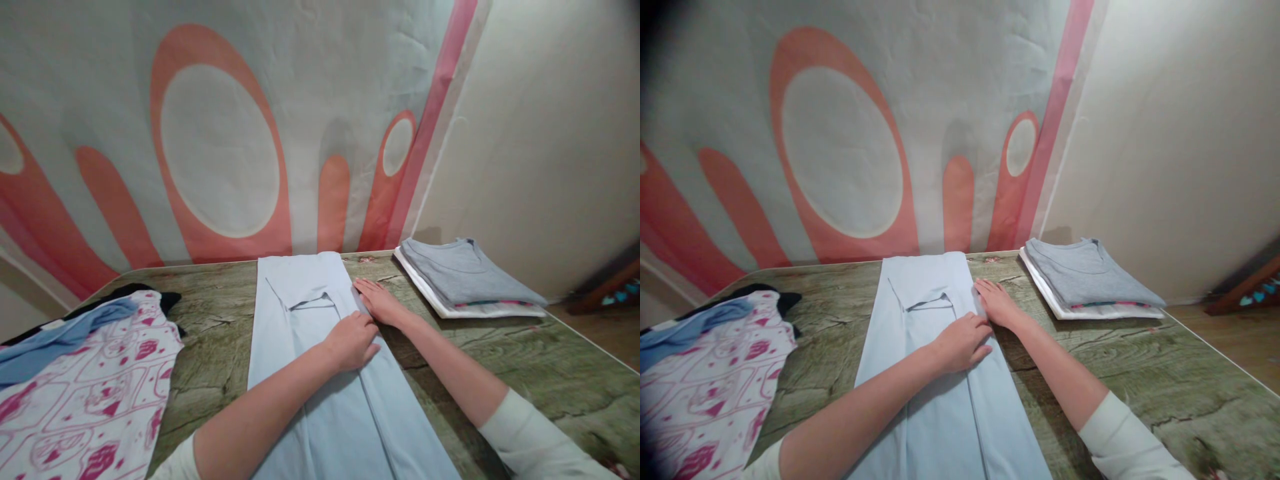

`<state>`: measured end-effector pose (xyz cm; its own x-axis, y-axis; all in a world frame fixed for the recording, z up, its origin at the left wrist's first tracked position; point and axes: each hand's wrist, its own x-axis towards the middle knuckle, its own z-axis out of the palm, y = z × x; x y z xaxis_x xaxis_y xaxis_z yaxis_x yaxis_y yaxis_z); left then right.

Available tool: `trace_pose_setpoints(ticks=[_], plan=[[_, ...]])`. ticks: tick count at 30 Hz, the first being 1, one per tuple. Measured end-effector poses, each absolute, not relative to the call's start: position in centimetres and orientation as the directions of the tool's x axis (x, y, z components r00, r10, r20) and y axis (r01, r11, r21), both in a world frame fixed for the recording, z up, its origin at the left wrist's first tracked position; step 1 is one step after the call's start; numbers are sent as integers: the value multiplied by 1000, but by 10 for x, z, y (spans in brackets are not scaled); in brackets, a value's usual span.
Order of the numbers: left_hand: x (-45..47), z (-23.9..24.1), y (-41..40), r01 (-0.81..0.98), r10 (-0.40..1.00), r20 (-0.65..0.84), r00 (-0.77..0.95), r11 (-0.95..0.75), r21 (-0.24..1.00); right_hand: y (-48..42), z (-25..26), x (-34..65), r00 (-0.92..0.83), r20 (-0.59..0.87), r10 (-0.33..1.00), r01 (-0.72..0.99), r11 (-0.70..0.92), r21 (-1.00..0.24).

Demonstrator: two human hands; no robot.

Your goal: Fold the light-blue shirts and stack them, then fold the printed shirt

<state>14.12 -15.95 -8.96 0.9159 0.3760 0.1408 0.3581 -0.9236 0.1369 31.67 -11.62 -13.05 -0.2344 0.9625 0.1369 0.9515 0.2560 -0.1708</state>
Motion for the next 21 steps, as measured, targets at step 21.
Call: trace_pose_setpoints(ticks=[21], plan=[[118, -125, -114, 708, 699, 173, 694, -706, 17, -201, -129, 304, -284, 73, 956, 947, 292, -135]])
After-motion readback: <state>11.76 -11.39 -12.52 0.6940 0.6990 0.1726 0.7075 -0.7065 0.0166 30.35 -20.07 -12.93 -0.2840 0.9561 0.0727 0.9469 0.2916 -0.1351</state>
